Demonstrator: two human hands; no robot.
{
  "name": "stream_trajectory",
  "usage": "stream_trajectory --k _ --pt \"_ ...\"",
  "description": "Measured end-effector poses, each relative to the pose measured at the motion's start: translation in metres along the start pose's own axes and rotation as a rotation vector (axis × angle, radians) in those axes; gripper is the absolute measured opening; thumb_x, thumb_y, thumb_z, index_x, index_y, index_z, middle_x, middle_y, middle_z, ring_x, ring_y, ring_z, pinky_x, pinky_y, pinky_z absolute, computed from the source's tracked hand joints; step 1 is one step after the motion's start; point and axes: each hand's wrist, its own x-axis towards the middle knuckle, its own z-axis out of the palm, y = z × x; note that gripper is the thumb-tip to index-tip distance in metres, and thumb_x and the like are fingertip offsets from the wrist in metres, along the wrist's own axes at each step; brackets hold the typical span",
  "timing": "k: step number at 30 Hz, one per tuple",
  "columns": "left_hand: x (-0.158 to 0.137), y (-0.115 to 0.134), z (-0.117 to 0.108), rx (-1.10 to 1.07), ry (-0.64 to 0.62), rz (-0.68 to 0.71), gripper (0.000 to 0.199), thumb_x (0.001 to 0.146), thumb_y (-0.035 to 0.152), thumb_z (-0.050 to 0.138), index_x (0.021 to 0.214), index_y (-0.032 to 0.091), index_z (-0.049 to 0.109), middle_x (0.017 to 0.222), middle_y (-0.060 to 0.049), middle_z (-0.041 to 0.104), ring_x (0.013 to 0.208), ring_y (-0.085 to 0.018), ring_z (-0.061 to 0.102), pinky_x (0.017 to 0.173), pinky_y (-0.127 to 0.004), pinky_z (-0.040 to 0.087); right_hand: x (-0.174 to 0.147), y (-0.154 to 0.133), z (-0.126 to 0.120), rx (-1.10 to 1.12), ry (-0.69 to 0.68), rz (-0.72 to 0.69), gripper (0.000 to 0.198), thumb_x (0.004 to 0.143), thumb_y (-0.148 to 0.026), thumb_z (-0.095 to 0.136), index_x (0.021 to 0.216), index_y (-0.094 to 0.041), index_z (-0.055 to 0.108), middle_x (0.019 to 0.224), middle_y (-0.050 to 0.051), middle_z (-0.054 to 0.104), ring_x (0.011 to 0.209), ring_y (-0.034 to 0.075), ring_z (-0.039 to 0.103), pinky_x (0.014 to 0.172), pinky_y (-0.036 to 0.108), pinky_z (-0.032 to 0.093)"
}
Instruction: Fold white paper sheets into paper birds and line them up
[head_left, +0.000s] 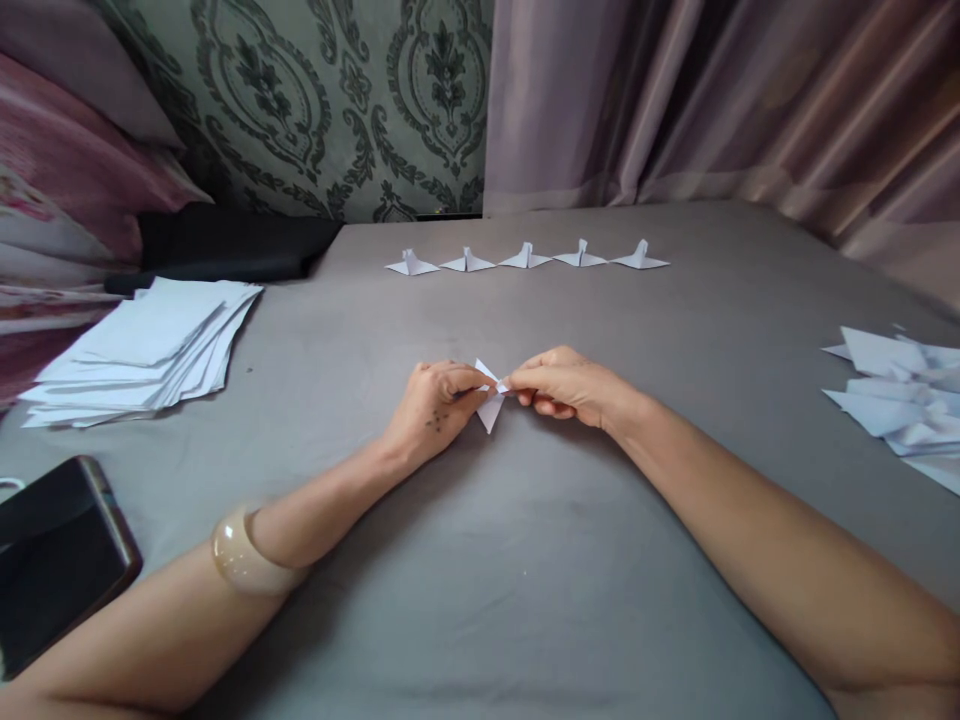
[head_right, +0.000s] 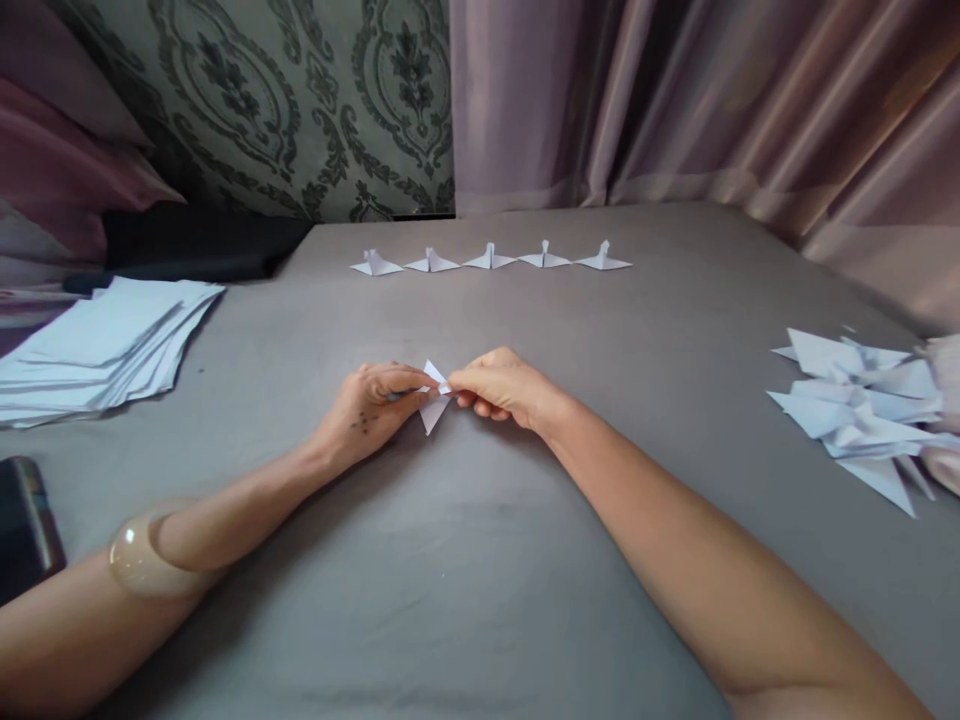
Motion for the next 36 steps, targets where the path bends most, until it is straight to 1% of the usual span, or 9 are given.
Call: stream_trajectory --k 4,11,17,21,27,29,31,34,36 --pt "0.001 0.0 0.001 -0.022 0.02 -0.025 0.02 0.087 0.018 0.057 0.088 0.022 0.077 0.089 -0.001 0.076 0.082 -0.016 0.066 0.073 -0.026 0.045 0.0 0.001 -0.001 0.019 -0.008 0.009 0.013 0.07 -0.022 0.065 0.061 -0.014 0.059 0.057 -0.002 0.054 0.039 0.002 0.04 0.029 0.014 0.021" --pt "0.001 0.004 0.002 -0.121 0.069 -0.082 0.017 0.084 0.022 0.059 0.082 0.02 0.076 0.082 -0.002 0.075 0.074 -0.015 0.066 0.068 -0.024 0.045 0.002 0.002 0.0 0.062 0.011 0.001 0.013 0.072 -0.022 0.067 0.064 -0.013 0.063 0.056 -0.001 0.054 0.039 0.003 0.042 0.028 0.014 0.021" --pt "0.0 -0.002 0.007 -0.236 0.146 -0.188 0.018 0.084 0.029 0.061 0.084 0.019 0.076 0.081 -0.001 0.075 0.073 -0.015 0.066 0.065 -0.023 0.045 0.002 0.005 0.0 0.18 0.097 -0.011 0.01 0.076 -0.02 0.062 0.069 -0.013 0.065 0.055 -0.002 0.053 0.038 0.003 0.042 0.029 0.015 0.023" --pt "0.001 -0.006 0.008 -0.22 0.255 -0.24 0.016 0.081 0.03 0.065 0.08 0.02 0.076 0.082 -0.002 0.075 0.074 -0.016 0.066 0.068 -0.024 0.048 0.0 0.006 0.003 0.16 0.126 -0.045 0.011 0.077 -0.02 0.06 0.07 -0.012 0.065 0.055 -0.003 0.053 0.037 0.003 0.043 0.03 0.015 0.024" --pt "0.004 -0.013 0.006 -0.138 0.407 -0.264 0.012 0.078 0.027 0.066 0.079 0.021 0.077 0.085 -0.004 0.075 0.086 -0.021 0.066 0.079 -0.03 0.048 -0.001 0.004 0.007 0.127 0.125 -0.048 0.013 0.08 -0.02 0.058 0.072 -0.012 0.064 0.056 -0.002 0.053 0.037 0.003 0.044 0.031 0.016 0.025" --pt "0.005 -0.016 0.006 -0.093 0.408 -0.273 0.014 0.079 0.027 0.064 0.079 0.021 0.076 0.082 -0.004 0.074 0.084 -0.02 0.064 0.078 -0.03 0.048 -0.002 0.003 0.007 0.121 0.126 -0.05 0.013 0.08 -0.02 0.057 0.072 -0.012 0.064 0.055 -0.003 0.053 0.037 0.003 0.044 0.031 0.016 0.025" --pt "0.006 -0.017 0.007 -0.055 0.366 -0.285 0.017 0.081 0.028 0.061 0.082 0.02 0.076 0.079 -0.004 0.073 0.078 -0.019 0.062 0.075 -0.03 0.047 -0.003 0.002 0.007 0.109 0.128 -0.055 0.013 0.08 -0.019 0.057 0.071 -0.012 0.063 0.055 -0.003 0.053 0.037 0.003 0.043 0.031 0.016 0.025" --pt "0.005 -0.015 0.007 -0.014 0.306 -0.312 0.021 0.079 0.03 0.062 0.093 0.019 0.073 0.082 -0.004 0.069 0.073 -0.016 0.058 0.072 -0.028 0.046 -0.005 0.002 0.008 0.088 0.132 -0.068 0.013 0.08 -0.018 0.057 0.07 -0.013 0.062 0.055 -0.003 0.053 0.036 0.004 0.043 0.031 0.017 0.025" --pt "0.003 -0.013 0.006 -0.016 0.31 -0.324 0.03 0.076 0.03 0.065 0.103 0.018 0.069 0.087 -0.003 0.067 0.074 -0.015 0.057 0.07 -0.026 0.046 -0.005 0.004 0.009 0.076 0.137 -0.079 0.011 0.079 -0.018 0.057 0.07 -0.013 0.062 0.055 -0.003 0.053 0.036 0.004 0.043 0.031 0.018 0.026"
